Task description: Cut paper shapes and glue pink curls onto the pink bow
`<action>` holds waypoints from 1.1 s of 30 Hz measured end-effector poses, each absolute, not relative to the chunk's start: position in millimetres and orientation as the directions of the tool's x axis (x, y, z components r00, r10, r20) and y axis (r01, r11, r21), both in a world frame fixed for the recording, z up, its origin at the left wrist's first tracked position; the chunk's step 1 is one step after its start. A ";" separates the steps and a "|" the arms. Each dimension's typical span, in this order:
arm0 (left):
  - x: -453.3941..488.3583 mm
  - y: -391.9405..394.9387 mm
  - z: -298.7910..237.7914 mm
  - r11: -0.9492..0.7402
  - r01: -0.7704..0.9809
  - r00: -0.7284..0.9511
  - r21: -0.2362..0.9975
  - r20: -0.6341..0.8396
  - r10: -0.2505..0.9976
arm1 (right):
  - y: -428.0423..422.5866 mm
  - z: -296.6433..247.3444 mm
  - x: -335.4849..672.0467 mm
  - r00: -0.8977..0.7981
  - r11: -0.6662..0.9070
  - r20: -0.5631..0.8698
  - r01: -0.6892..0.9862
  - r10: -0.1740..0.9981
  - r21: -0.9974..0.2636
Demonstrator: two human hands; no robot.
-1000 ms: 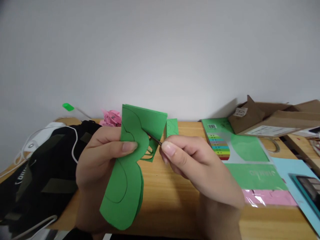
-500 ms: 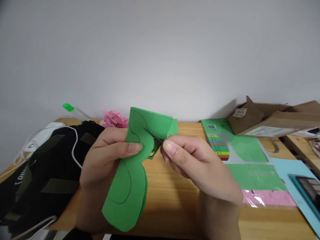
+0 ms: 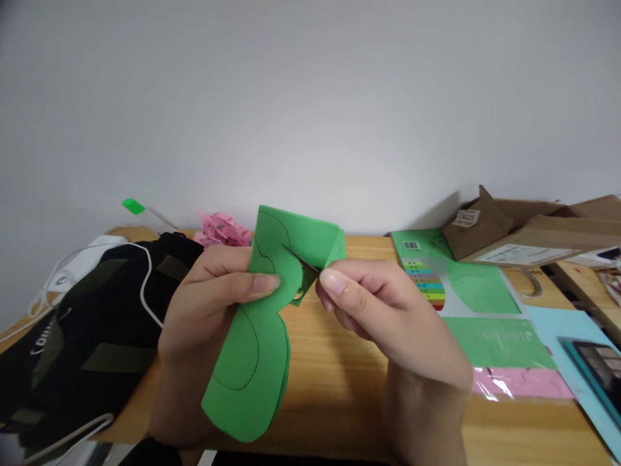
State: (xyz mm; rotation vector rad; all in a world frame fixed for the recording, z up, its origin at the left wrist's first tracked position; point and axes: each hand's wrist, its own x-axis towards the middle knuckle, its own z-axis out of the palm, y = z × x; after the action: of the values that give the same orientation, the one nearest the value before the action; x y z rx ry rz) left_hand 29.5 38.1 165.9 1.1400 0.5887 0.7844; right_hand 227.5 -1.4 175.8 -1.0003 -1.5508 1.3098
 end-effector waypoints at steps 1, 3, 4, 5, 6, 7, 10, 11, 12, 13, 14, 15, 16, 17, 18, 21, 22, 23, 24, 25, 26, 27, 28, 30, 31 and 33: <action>29.4 38.6 165.4 0.203 -0.245 0.600 0.948 -0.016 0.800 | -1.5 175.5 227.7 -0.318 0.128 0.106 0.051 0.942 -0.990; 29.1 39.3 164.3 0.197 -0.245 0.594 0.949 -0.014 0.805 | -1.9 175.1 227.7 -0.312 0.135 0.113 0.050 0.943 -0.990; 29.1 39.6 163.7 0.197 -0.242 0.592 0.950 -0.016 0.806 | -2.1 175.0 227.4 -0.311 0.140 0.117 0.050 0.943 -0.989; 29.0 39.8 163.3 0.195 -0.241 0.592 0.951 -0.015 0.806 | -2.2 174.9 227.1 -0.312 0.146 0.123 0.049 0.942 -0.988; 29.1 39.9 163.0 0.194 -0.238 0.592 0.952 -0.016 0.806 | -2.2 174.8 226.7 -0.311 0.152 0.130 0.047 0.941 -0.987; 29.3 39.9 162.9 0.191 -0.235 0.588 0.953 -0.017 0.808 | -2.2 174.8 226.4 -0.310 0.155 0.133 0.046 0.941 -0.987; 30.3 40.1 162.8 0.184 -0.232 0.584 0.955 -0.014 0.812 | -1.6 175.0 225.9 -0.307 0.149 0.129 0.043 0.943 -0.988; 30.6 40.2 162.8 0.184 -0.232 0.586 0.955 -0.014 0.810 | -1.4 175.0 226.1 -0.309 0.148 0.128 0.043 0.942 -0.988; 30.9 40.4 162.7 0.184 -0.232 0.589 0.955 -0.013 0.808 | -1.2 175.0 226.5 -0.316 0.148 0.127 0.043 0.940 -0.988; 31.1 40.7 162.6 0.183 -0.232 0.591 0.956 -0.011 0.807 | -1.2 174.9 227.2 -0.324 0.149 0.127 0.041 0.938 -0.988; 31.2 40.9 162.3 0.180 -0.232 0.592 0.956 -0.008 0.806 | -1.2 174.8 227.8 -0.328 0.150 0.129 0.040 0.936 -0.988; 31.1 41.1 162.1 0.178 -0.234 0.591 0.956 -0.006 0.807 | -1.3 174.5 228.5 -0.332 0.149 0.128 0.039 0.935 -0.988; 30.9 41.2 161.9 0.179 -0.234 0.592 0.956 -0.006 0.806 | -1.3 174.1 229.1 -0.335 0.145 0.125 0.036 0.934 -0.989; 30.6 41.2 161.8 0.181 -0.233 0.593 0.955 -0.008 0.805 | -1.3 173.7 229.5 -0.335 0.141 0.122 0.033 0.934 -0.990; 30.2 41.1 161.8 0.186 -0.232 0.595 0.955 -0.012 0.804 | -1.2 173.2 229.7 -0.335 0.137 0.118 0.031 0.935 -0.990; 29.4 40.3 162.5 0.196 -0.226 0.596 0.954 -0.024 0.803 | -0.1 172.1 229.4 -0.334 0.135 0.119 0.023 0.935 -0.991; 29.2 40.0 162.9 0.196 -0.224 0.592 0.955 -0.026 0.805 | 0.3 172.0 229.2 -0.334 0.140 0.125 0.019 0.934 -0.990; 29.1 39.7 163.3 0.196 -0.222 0.590 0.955 -0.029 0.807 | 0.6 172.1 229.0 -0.336 0.144 0.130 0.017 0.933 -0.989; 29.0 39.5 163.7 0.197 -0.219 0.589 0.956 -0.031 0.808 | 0.7 172.4 228.8 -0.338 0.151 0.137 0.014 0.931 -0.988; 28.8 39.2 164.1 0.196 -0.218 0.587 0.956 -0.032 0.809 | 0.7 172.9 228.6 -0.341 0.158 0.144 0.013 0.929 -0.987; 28.7 39.0 164.5 0.195 -0.218 0.585 0.956 -0.032 0.810 | 0.6 173.3 228.6 -0.344 0.161 0.147 0.014 0.927 -0.987; 28.7 38.7 164.8 0.192 -0.219 0.583 0.957 -0.029 0.812 | 0.3 173.7 228.6 -0.345 0.165 0.150 0.016 0.926 -0.986; 28.7 38.4 165.1 0.188 -0.223 0.578 0.956 -0.026 0.816 | -0.1 174.0 228.6 -0.345 0.169 0.153 0.017 0.926 -0.985; 29.2 37.7 165.4 0.185 -0.235 0.575 0.954 -0.017 0.818 | -0.8 174.0 228.5 -0.341 0.173 0.157 0.017 0.927 -0.985; 29.7 37.5 165.5 0.186 -0.241 0.576 0.953 -0.014 0.817 | -1.1 173.9 228.3 -0.338 0.169 0.154 0.015 0.928 -0.986; 31.3 37.0 165.7 0.191 -0.259 0.575 0.947 -0.008 0.818 | -1.2 173.2 227.4 -0.339 0.154 0.146 -0.002 0.929 -0.988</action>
State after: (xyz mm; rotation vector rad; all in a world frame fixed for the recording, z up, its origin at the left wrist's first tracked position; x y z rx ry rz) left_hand 31.3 37.0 165.7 1.1385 0.5992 0.8229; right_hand 227.4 -1.2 173.2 -0.9283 -1.5452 1.3241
